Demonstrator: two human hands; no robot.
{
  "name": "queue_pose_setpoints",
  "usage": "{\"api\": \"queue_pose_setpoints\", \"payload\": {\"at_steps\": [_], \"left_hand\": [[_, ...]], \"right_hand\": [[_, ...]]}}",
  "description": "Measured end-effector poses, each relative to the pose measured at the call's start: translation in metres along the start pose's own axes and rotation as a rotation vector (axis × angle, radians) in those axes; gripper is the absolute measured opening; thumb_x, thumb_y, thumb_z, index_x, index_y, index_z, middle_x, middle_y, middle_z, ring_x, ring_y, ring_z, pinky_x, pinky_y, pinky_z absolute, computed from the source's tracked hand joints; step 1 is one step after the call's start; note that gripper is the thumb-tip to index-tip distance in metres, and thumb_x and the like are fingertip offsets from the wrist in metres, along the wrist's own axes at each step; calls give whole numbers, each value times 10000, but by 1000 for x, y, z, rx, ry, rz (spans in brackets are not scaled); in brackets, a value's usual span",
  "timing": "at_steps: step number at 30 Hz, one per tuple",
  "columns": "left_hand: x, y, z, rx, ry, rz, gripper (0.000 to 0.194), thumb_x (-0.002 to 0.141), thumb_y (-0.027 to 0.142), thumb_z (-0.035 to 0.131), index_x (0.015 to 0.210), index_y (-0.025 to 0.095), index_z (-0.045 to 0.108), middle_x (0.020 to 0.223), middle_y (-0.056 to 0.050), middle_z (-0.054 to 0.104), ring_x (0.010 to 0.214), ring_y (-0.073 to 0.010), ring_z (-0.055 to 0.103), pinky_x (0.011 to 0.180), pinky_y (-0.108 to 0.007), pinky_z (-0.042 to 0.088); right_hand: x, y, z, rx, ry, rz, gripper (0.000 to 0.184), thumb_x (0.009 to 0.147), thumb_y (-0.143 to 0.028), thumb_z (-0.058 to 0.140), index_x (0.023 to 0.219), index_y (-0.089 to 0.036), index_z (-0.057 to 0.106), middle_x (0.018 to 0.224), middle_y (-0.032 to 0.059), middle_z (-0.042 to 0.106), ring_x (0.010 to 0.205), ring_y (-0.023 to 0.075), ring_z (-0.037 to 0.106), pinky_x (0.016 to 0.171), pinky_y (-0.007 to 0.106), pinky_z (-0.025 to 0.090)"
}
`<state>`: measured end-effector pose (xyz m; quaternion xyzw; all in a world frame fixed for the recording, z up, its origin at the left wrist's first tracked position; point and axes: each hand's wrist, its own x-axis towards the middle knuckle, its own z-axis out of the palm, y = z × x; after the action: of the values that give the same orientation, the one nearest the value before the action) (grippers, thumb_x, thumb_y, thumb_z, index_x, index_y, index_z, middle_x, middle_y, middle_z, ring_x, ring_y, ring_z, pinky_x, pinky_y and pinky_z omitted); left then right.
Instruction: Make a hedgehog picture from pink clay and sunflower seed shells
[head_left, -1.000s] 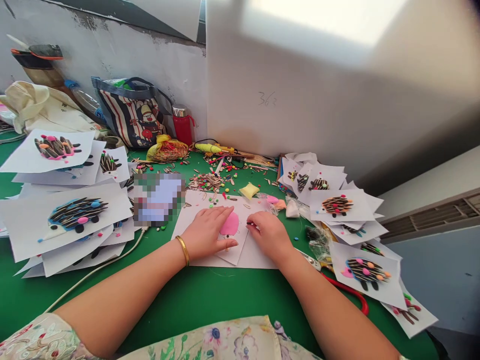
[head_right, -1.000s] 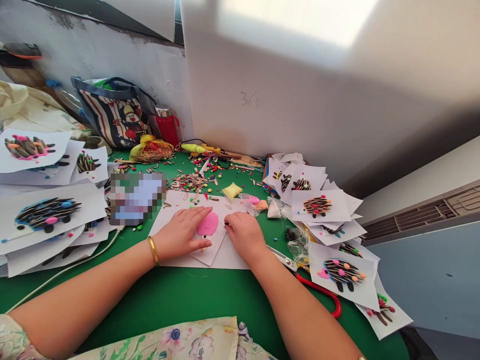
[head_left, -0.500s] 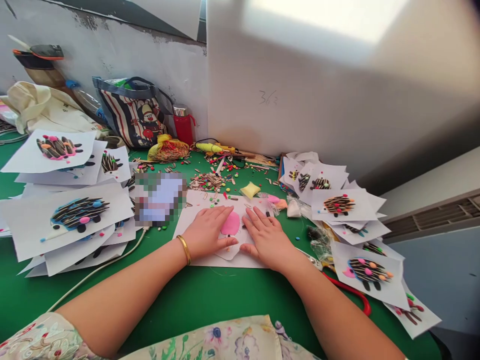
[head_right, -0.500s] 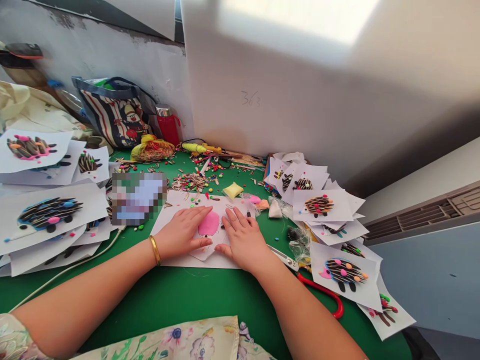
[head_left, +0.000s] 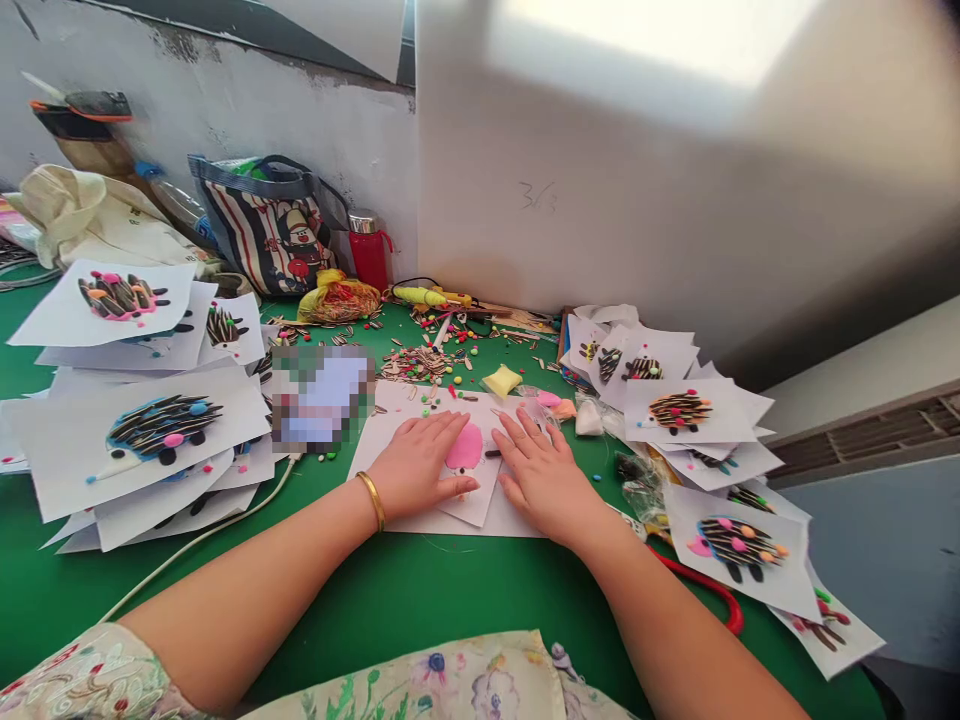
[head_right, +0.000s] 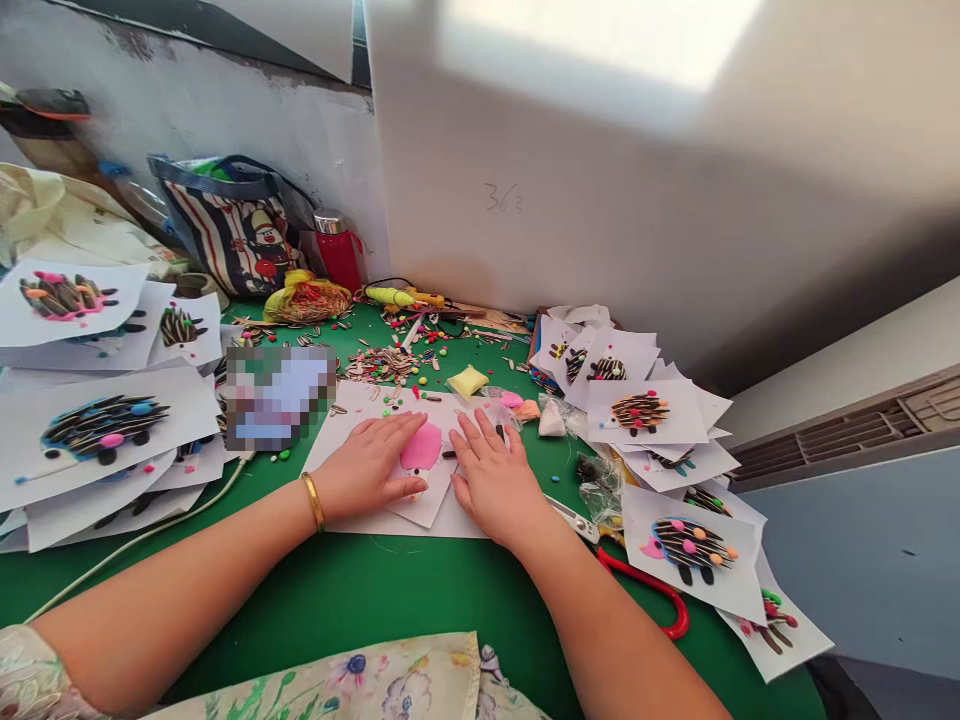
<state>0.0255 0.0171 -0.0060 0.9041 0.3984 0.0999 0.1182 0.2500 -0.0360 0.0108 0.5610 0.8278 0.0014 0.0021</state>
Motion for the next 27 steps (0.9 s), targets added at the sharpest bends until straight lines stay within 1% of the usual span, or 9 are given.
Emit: {"api": "queue_pose_setpoints", "payload": {"at_steps": [3,8,10,13,15,18,21,24,27], "left_hand": [[0,0,0,11,1,-7,855,851,673,481,1508,169,269,1536,-128,363,1414,-290,317,1134,-464,236],[-1,0,2,14,14,2,860,850,679,476,1512,171,266,1530,-128,373,1408,-293,325,1124,-476,242],[-1,0,3,11,22,6,858,848,680,479,1511,177,269,1528,-126,377,1405,-295,329,1125,-476,242],[-1,-1,3,11,29,3,850,854,673,476,1511,175,268,1527,-130,378,1405,-296,330,1123,-478,244],[-1,-1,4,9,28,-2,849,855,672,476,1511,174,268,1527,-131,377,1405,-299,330,1122,-484,246],[-1,-1,4,-1,29,-5,853,852,676,479,1512,179,268,1526,-127,380,1405,-301,330,1122,-487,246],[-1,-1,4,-10,30,-7,852,853,669,485,1512,175,268,1522,-127,388,1403,-301,334,1121,-484,248],[-1,0,4,-14,40,-7,842,857,654,492,1514,179,265,1521,-127,389,1399,-301,339,1121,-479,248],[-1,0,4,-13,56,-1,839,856,644,504,1514,181,266,1517,-130,395,1398,-306,340,1118,-481,251]], "right_hand": [[-5,0,-6,14,-31,-17,518,970,-351,397,1466,-204,400,1600,45,185,1484,281,130,1167,577,136],[-13,-2,-15,34,-96,-131,487,964,-409,426,1417,-236,472,1581,55,265,1483,289,130,1154,609,140],[-11,-3,-13,25,-88,-101,504,962,-429,434,1424,-231,462,1582,62,261,1483,292,128,1159,610,114],[-5,-3,-9,19,-79,-17,588,957,-474,433,1467,-184,396,1588,97,229,1480,307,133,1162,618,76],[-5,-1,-11,33,-94,-40,596,955,-493,430,1461,-178,408,1585,104,239,1481,311,126,1164,618,69],[-9,2,-20,73,-128,-107,485,951,-420,458,1392,-224,505,1567,86,304,1480,309,131,1158,620,100],[-8,5,-25,106,-145,-63,418,926,-263,465,1333,-266,564,1552,72,340,1474,316,155,1140,640,120],[1,7,-19,136,-115,0,454,900,-190,461,1337,-266,558,1544,74,356,1470,305,172,1139,637,120],[9,6,-9,163,-61,24,401,888,-196,506,1268,-269,612,1518,66,400,1460,301,208,1143,631,117]]}}
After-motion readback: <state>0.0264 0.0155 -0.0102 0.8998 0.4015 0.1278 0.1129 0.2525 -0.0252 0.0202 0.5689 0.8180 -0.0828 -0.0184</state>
